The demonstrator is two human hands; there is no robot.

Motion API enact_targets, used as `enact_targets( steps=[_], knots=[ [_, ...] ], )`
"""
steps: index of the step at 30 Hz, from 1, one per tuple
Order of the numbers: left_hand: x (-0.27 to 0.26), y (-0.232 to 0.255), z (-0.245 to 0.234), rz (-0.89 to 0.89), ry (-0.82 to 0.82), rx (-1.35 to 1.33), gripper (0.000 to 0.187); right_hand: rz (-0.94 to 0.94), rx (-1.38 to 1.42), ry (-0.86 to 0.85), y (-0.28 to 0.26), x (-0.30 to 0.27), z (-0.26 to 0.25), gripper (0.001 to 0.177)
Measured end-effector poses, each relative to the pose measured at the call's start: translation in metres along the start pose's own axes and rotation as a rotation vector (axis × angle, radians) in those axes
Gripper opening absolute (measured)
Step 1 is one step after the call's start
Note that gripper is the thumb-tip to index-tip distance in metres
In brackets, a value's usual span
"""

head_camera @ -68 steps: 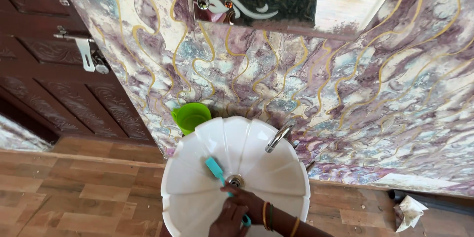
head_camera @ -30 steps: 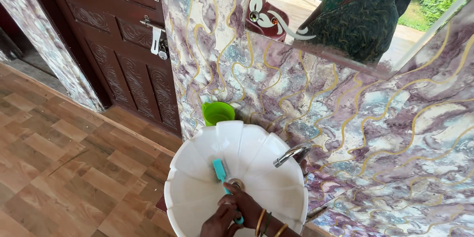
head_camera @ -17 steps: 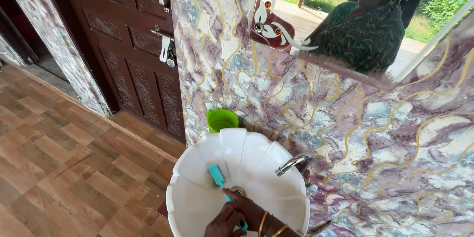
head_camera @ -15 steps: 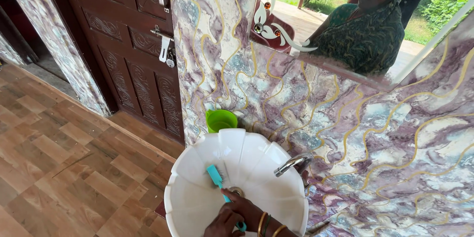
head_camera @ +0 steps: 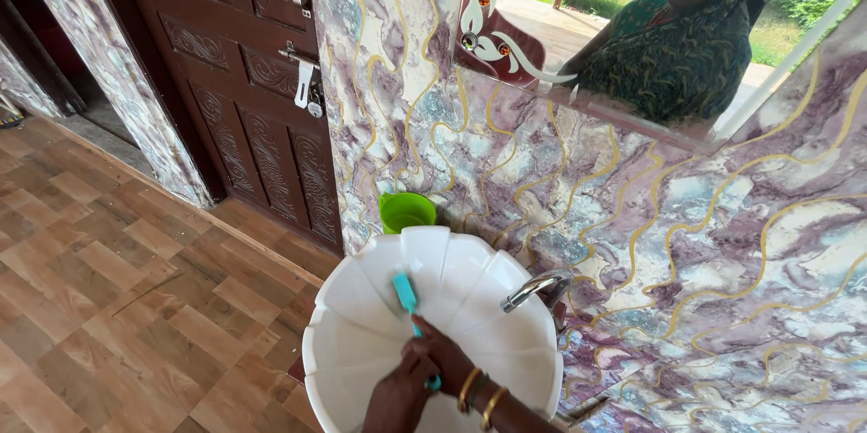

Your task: The person scrubs the interior of a white pedestal sink using a small blue brush. They repeatedly rub the basin surface and the drain area in a circular motion throughout the clip.

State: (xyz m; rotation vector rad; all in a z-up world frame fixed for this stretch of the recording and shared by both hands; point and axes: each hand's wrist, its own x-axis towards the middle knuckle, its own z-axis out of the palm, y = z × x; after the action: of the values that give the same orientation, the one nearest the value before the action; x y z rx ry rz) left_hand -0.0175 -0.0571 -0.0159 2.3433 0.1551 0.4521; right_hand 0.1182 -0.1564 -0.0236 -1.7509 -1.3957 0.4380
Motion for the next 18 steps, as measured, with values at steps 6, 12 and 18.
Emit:
enact_targets(
  steps=[6, 12, 18],
  knots=[
    [0.031, 0.019, -0.053, -0.015, 0.064, 0.007, 0.027, -0.003, -0.091, 0.164, 0.001, 0.052, -0.020, 0.027],
    [-0.011, 0.011, -0.020, 0.089, -0.091, -0.060, 0.028, 0.135, -0.108, -0.119, -0.015, -0.014, 0.003, 0.015],
    [0.042, 0.013, -0.057, -0.027, -0.031, 0.066, 0.024, -0.104, -0.157, 0.095, -0.005, 0.059, -0.030, 0.024]
  ],
)
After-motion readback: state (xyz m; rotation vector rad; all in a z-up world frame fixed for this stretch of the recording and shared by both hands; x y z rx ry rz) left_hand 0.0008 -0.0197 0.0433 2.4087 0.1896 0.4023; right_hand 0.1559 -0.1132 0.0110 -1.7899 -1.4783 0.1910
